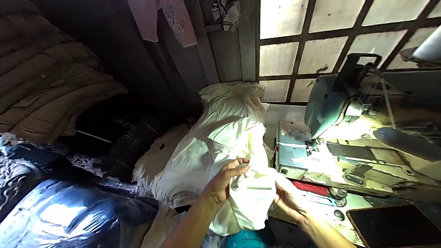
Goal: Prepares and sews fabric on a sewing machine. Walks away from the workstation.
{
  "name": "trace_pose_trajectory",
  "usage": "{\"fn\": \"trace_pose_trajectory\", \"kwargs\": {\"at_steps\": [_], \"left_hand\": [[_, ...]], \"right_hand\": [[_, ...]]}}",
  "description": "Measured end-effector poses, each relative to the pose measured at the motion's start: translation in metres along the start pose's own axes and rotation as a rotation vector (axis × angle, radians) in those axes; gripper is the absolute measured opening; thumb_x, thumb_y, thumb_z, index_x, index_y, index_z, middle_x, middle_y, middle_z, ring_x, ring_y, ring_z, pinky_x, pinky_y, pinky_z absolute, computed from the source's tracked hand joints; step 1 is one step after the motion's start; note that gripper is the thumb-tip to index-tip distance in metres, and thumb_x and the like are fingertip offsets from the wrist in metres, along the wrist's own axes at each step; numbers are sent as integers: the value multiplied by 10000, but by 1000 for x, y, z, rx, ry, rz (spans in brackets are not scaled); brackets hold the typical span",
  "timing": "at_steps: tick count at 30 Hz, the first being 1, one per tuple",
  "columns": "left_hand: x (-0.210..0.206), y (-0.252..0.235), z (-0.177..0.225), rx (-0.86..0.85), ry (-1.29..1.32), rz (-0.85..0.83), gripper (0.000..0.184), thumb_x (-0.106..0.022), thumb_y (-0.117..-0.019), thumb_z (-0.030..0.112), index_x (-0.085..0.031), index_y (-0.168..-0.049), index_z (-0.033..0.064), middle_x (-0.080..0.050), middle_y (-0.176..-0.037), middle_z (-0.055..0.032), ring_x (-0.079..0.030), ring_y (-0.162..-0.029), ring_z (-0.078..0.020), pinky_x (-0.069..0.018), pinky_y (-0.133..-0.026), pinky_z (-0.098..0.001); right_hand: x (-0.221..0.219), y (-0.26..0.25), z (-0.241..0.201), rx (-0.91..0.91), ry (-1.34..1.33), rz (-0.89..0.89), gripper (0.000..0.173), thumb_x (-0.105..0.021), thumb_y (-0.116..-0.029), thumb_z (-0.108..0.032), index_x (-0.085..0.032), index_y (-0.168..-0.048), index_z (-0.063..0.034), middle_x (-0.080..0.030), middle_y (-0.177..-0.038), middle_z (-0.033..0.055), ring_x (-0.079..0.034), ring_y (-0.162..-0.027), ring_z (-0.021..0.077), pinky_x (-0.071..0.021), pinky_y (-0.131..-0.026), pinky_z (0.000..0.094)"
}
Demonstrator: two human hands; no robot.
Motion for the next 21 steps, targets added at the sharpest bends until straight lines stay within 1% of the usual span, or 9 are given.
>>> {"fn": "trace_pose_trajectory", "kwargs": {"at_steps": [2,5,8,10,12,14,16,18,21], "left_hand": [[-5,-1,19,-36,-39,-85,224,-576,-985,167,-588,-1203,117,-718,-897,16,-707,-776,-68,-608,-725,-251],[-23,3,33,-108,-291,-270,141,-647,-939,108,-647,-1066,169,-713,-815,99,-667,-696,20,-556,-651,-166],[-44,-1,12,-115,-739,-319,235,-701,-880,91,-651,-1096,13,-656,-967,20,-622,-820,9,-532,-741,-169],[-51,-2,5,-139,-924,-272,224,-742,-888,165,-718,-1031,-6,-710,-916,-28,-633,-791,-8,-523,-734,-186],[-51,-1,10,-237,-986,-170,175,-735,-882,176,-727,-905,3,-695,-830,-32,-612,-740,-15,-502,-698,-188],[-52,0,17,-352,-903,-114,143,-740,-854,139,-691,-852,5,-661,-886,-33,-609,-781,-16,-510,-705,-158],[-52,-1,14,-306,-681,-129,109,-747,-841,39,-653,-894,27,-678,-872,26,-641,-764,1,-546,-705,-161],[-51,-3,4,-133,-544,-176,266,-686,-857,-34,-555,-1069,61,-665,-781,86,-642,-695,7,-536,-676,-171],[-41,-1,-6,0,-499,-212,328,-622,-886,-27,-506,-1173,81,-628,-725,106,-595,-635,16,-499,-633,-162]], "right_hand": [[-10,6,-29,45,254,-135,96,-757,-891,-248,-761,-970,-193,-738,-877,-47,-688,-797,10,-577,-729,192],[-13,21,-77,121,748,-331,144,-721,-931,-355,-741,-1028,-251,-624,-749,-203,-526,-634,-118,-433,-575,81],[-8,33,-95,108,1000,-392,129,-710,-952,-279,-722,-1016,-168,-614,-694,-182,-523,-588,-102,-426,-538,92],[-6,35,-101,171,1056,-365,103,-705,-954,-235,-707,-926,-135,-620,-695,-157,-525,-596,-97,-422,-544,95],[-1,36,-103,241,1049,-293,75,-717,-942,-186,-678,-914,-129,-642,-802,-135,-565,-691,-77,-475,-635,111],[-2,35,-100,266,966,-252,33,-716,-938,-133,-683,-943,-134,-681,-896,-121,-618,-781,-53,-525,-714,133],[-2,32,-93,225,882,-230,73,-704,-940,-125,-663,-956,-184,-681,-837,-156,-623,-750,-69,-517,-691,121],[-2,28,-90,207,845,-259,95,-664,-947,-119,-626,-977,-200,-631,-794,-171,-571,-697,-85,-469,-636,102],[-9,25,-93,280,917,-313,100,-649,-963,-175,-593,-1046,-185,-580,-789,-176,-507,-661,-97,-417,-588,93]]}}
Point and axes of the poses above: each hand's wrist, its own y-axis away from the middle knuckle, its own x-axis out of the back of the hand, z = x × y, the point moved 10 cm from there along -y, towards the middle knuckle
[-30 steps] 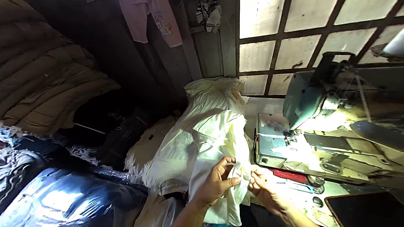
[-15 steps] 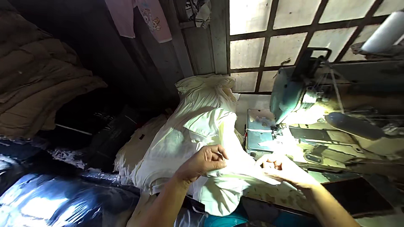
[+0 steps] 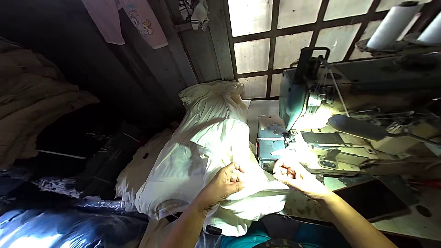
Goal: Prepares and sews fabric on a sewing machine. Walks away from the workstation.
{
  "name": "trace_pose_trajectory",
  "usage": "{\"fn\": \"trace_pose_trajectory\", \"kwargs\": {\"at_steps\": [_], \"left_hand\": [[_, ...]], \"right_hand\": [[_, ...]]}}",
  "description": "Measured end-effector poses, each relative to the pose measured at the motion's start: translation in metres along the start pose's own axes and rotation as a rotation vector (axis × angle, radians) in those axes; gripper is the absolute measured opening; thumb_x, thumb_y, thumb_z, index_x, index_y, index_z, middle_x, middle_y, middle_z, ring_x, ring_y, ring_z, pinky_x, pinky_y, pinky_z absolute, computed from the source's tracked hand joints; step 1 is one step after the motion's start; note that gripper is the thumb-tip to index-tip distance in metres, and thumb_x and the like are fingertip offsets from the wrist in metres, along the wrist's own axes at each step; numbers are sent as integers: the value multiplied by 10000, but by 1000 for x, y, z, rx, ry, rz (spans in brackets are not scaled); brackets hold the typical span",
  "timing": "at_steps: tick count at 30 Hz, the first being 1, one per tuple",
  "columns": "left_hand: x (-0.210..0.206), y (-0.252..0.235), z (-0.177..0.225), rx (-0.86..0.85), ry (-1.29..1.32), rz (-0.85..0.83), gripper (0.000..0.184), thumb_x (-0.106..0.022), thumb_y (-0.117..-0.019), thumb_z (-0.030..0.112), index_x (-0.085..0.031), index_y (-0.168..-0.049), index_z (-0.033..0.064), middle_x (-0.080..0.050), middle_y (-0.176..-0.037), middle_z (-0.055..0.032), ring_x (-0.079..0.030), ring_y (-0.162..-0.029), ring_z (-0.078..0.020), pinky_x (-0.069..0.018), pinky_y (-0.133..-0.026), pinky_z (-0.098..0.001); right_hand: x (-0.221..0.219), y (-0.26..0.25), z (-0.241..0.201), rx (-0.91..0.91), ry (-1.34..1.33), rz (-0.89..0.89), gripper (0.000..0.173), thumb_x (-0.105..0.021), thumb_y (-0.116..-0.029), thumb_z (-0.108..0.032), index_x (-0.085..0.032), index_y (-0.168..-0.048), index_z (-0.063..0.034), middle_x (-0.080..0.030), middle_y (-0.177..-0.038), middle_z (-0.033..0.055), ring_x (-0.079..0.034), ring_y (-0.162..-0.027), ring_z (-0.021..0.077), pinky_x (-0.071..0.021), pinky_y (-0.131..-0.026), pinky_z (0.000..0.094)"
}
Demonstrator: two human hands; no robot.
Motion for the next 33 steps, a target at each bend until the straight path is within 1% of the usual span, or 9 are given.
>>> {"fn": "trace_pose_trajectory", "kwargs": {"at_steps": [4,12,17,20,22,26,28,30,33], "left_hand": [[6,8,-3,-97,15,-5,200,-664,-849,-37,-623,-1004,84,-665,-1001,70,-673,-857,-16,-587,-763,-207],[3,23,12,-241,-580,230,162,-733,-744,63,-718,-904,46,-656,-962,-78,-639,-885,-123,-544,-761,-261],[0,45,35,-609,-861,580,165,-657,-899,215,-791,-895,118,-695,-1023,-79,-651,-836,-44,-547,-713,-164],[-4,41,43,-742,-996,682,331,-498,-1007,312,-730,-886,110,-705,-1108,-111,-636,-1067,-182,-490,-925,-307],[-3,22,52,-739,-676,569,281,-477,-1061,318,-647,-997,104,-688,-1177,-21,-602,-1217,-83,-477,-1060,-257],[-42,-18,123,-832,-597,560,148,-502,-1001,90,-620,-1009,2,-626,-778,4,-602,-707,23,-519,-668,-140],[-57,-57,135,-699,-954,647,188,-617,-884,83,-735,-975,-34,-738,-817,-110,-715,-708,-162,-576,-641,-323],[-59,-111,111,-205,-1156,428,241,-587,-978,153,-726,-1107,5,-729,-1110,-183,-726,-944,-339,-559,-802,-527],[-50,-161,76,137,-1071,188,352,-527,-1033,194,-647,-1262,-45,-650,-1282,-254,-620,-1206,-392,-459,-1021,-547]], "right_hand": [[-22,0,-27,313,427,-84,302,-774,-910,-338,-691,-1060,-89,-624,-1031,30,-580,-963,21,-484,-829,147],[-17,8,-35,522,660,95,81,-672,-976,-153,-747,-990,-125,-600,-875,75,-558,-786,63,-450,-696,150],[-12,17,-43,589,767,180,118,-648,-984,-159,-744,-1018,-99,-619,-852,86,-589,-760,99,-478,-682,172],[-1,19,-37,542,740,253,171,-627,-1000,-193,-753,-965,-83,-679,-833,76,-643,-792,108,-514,-734,201],[0,20,-34,512,617,298,234,-617,-1013,-203,-721,-878,-42,-690,-802,75,-658,-783,97,-532,-743,214],[-16,29,-43,447,263,368,249,-577,-1048,-169,-634,-864,-11,-635,-802,41,-609,-792,7,-507,-758,147],[-1,36,-18,246,43,493,247,-544,-1031,-135,-679,-829,-90,-659,-767,-81,-608,-750,-74,-514,-709,129],[19,48,17,2,-169,590,305,-480,-968,-55,-704,-820,-198,-678,-752,-167,-621,-716,-84,-531,-683,155],[36,65,40,-77,-296,678,330,-459,-987,-53,-744,-907,-198,-730,-842,-145,-670,-802,-47,-568,-776,198]]}}
Point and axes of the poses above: each hand's wrist, its own y-axis away from the middle knuckle, its own x-axis out of the back of the hand, z = x × y, the point moved 10 cm from there along -y, towards the middle knuckle
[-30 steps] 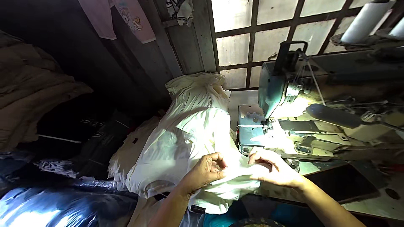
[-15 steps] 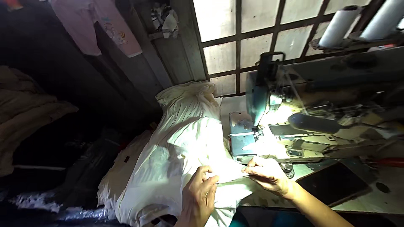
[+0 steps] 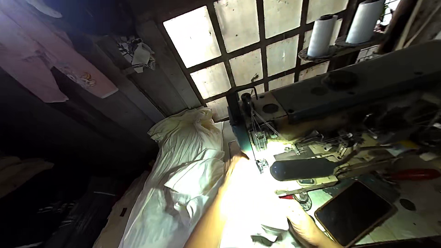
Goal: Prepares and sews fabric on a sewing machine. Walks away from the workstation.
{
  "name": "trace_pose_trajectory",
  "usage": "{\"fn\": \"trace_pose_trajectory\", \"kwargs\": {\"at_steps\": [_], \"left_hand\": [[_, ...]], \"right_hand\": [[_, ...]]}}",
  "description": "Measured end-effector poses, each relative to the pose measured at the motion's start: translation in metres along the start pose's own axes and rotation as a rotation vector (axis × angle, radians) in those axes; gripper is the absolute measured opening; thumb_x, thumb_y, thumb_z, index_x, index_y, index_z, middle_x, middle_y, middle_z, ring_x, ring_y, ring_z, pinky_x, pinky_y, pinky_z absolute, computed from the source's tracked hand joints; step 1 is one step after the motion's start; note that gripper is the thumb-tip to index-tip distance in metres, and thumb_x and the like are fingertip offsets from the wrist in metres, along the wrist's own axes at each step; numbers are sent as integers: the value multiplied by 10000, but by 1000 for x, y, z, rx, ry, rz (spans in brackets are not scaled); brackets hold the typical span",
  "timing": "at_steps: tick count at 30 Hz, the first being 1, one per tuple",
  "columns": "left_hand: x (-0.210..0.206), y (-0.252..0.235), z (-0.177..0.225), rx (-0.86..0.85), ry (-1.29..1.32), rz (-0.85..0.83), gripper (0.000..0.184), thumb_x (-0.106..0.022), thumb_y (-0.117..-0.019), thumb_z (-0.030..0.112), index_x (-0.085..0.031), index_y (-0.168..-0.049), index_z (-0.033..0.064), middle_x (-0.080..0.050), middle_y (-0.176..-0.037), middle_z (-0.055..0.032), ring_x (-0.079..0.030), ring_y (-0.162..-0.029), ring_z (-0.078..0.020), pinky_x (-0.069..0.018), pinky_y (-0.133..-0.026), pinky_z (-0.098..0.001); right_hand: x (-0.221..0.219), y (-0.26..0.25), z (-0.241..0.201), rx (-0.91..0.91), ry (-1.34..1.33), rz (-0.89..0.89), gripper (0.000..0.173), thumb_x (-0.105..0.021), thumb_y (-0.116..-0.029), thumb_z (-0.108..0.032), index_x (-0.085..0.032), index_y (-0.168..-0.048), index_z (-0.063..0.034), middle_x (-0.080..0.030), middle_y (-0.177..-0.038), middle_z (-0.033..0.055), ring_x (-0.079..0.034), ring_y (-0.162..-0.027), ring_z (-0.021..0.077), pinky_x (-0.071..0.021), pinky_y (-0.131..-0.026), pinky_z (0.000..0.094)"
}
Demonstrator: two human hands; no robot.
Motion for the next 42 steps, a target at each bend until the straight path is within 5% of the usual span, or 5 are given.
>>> {"fn": "trace_pose_trajectory", "kwargs": {"at_steps": [24,30,33,38,42], "left_hand": [[2,-39,2,-254,197,139,285,-624,-979,146,-688,-1150,-72,-697,-1154,-236,-653,-1123,-330,-473,-1024,-470],[-12,40,-131,-184,43,-119,957,-851,-779,363,-401,-1541,-3,-510,-1488,-251,-445,-1418,-408,-289,-1201,-590],[-19,68,-140,-179,-121,-217,486,-748,-862,213,-642,-1228,-90,-667,-1206,-274,-601,-1213,-429,-383,-1101,-597],[77,86,-96,-487,-434,661,258,-661,-764,164,-736,-949,0,-700,-892,-202,-693,-862,-427,-521,-761,-607],[64,90,-80,-540,-197,718,471,-679,-859,178,-675,-1290,-13,-664,-1271,-246,-620,-1179,-461,-442,-1028,-638]], "right_hand": [[3,7,-11,217,226,216,278,-433,-931,39,-692,-923,-61,-695,-812,-109,-642,-773,-62,-543,-761,149],[-15,26,24,-315,-650,-39,414,-373,-1102,-377,-698,-1062,-125,-760,-982,66,-747,-911,151,-623,-827,326],[-43,34,28,-442,-972,-291,313,-595,-1017,-360,-734,-1157,-117,-750,-1125,102,-723,-1069,198,-585,-952,386],[-51,29,34,-345,-1050,-358,263,-684,-945,-249,-762,-1145,-97,-756,-1122,95,-719,-1075,185,-572,-968,373],[-45,27,31,-351,-1038,-389,345,-646,-982,-343,-730,-1215,-104,-741,-1171,103,-707,-1113,198,-569,-980,398]]}}
Point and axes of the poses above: each hand's wrist, its own y-axis away from the middle knuckle, its own x-axis out of the back of the hand, z = x × y, the point moved 10 cm from there along -y, towards the middle knuckle
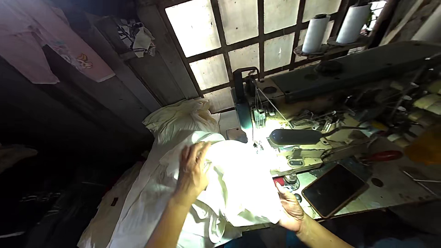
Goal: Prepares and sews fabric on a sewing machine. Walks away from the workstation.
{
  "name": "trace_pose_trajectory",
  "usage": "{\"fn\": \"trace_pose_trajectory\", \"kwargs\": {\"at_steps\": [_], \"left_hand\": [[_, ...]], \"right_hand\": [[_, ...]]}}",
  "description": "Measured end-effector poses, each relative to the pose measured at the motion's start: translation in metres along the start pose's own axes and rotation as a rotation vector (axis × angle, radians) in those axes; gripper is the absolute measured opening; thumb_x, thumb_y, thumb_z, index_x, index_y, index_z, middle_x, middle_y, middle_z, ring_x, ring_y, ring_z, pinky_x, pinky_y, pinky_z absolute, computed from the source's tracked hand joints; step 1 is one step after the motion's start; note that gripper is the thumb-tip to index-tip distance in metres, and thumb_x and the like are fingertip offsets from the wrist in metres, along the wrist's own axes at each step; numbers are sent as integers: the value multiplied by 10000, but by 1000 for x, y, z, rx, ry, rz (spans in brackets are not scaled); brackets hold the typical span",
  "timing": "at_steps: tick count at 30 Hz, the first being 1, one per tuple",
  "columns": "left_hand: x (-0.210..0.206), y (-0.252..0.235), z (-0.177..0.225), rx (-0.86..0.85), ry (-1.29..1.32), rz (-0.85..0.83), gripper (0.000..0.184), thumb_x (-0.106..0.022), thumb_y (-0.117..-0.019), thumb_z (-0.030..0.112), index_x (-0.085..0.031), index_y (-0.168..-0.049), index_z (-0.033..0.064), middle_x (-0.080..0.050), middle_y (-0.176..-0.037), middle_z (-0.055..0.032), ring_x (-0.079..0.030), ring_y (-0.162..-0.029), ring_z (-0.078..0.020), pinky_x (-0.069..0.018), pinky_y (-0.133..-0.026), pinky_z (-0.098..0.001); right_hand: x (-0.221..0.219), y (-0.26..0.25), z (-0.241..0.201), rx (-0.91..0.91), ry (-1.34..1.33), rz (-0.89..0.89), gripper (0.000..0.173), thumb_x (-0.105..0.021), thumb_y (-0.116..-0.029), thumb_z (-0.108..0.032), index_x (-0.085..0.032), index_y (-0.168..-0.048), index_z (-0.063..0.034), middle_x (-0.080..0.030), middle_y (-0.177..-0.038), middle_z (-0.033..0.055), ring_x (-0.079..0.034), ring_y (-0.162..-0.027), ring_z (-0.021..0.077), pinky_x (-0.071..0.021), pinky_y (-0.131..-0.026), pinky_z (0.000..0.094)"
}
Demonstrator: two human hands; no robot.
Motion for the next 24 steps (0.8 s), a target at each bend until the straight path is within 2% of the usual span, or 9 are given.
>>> {"fn": "trace_pose_trajectory", "kwargs": {"at_steps": [2,4,7,9,13,17,19,21,24], "left_hand": [[4,18,51,-85,165,83,373,-627,-876,275,-730,-1029,-49,-721,-1132,-241,-671,-1127,-380,-495,-1019,-508],[-14,41,108,-268,196,-13,382,-573,-934,428,-749,-848,99,-756,-906,-101,-714,-955,-239,-538,-933,-403],[-57,74,151,-470,134,-234,248,-564,-1002,303,-753,-1035,146,-727,-896,-25,-711,-845,-210,-587,-747,-399],[-51,79,164,-513,174,-208,162,-581,-964,138,-742,-965,121,-686,-751,-30,-680,-681,-203,-568,-603,-354],[-38,73,176,-497,273,-274,229,-554,-1002,179,-711,-858,94,-656,-692,-38,-676,-656,-197,-563,-608,-343],[-26,39,147,-310,165,-24,327,-548,-960,271,-737,-739,121,-691,-664,-32,-695,-663,-194,-556,-606,-362],[-30,22,129,-88,83,-45,316,-577,-858,270,-742,-797,7,-732,-797,-153,-733,-797,-300,-577,-723,-440],[-48,16,107,147,188,-176,384,-657,-853,173,-713,-1129,-89,-712,-1173,-252,-697,-1117,-381,-548,-970,-496],[-60,16,99,167,159,-157,368,-674,-834,111,-718,-1153,-67,-701,-1227,-233,-697,-1135,-369,-569,-944,-476]], "right_hand": [[4,-7,-5,-38,70,40,349,-607,-1007,-384,-728,-1204,-123,-742,-1159,85,-708,-1097,188,-572,-966,397],[10,-16,-11,-2,135,182,262,-597,-997,-329,-751,-1085,-137,-765,-1041,69,-739,-976,159,-609,-873,360],[10,-20,-7,50,57,202,209,-635,-962,-278,-760,-1024,-122,-766,-987,80,-743,-927,168,-614,-838,358],[3,-13,-4,79,-26,97,253,-688,-932,-287,-772,-1090,-108,-769,-1054,90,-739,-1000,186,-603,-897,375],[10,-7,-6,121,-116,67,260,-723,-903,-250,-770,-1099,-86,-765,-1073,104,-734,-1025,196,-593,-926,380],[15,-15,-3,108,-114,107,211,-672,-938,-227,-773,-1041,-73,-772,-1006,102,-748,-957,190,-608,-880,366],[16,-10,3,101,-115,110,207,-719,-895,-237,-781,-1023,-87,-775,-992,88,-747,-955,175,-604,-878,350],[17,-3,5,93,-119,130,218,-753,-871,-221,-787,-1037,-85,-776,-1009,90,-746,-975,174,-600,-896,349],[31,10,-11,190,-54,437,168,-600,-937,-154,-744,-1003,-97,-768,-940,100,-757,-886,188,-631,-803,370]]}}
Point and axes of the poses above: each hand's wrist, its own y-axis away from the middle knuckle, its own x-axis out of the back of the hand, z = x × y, the point moved 10 cm from there along -y, towards the middle knuckle
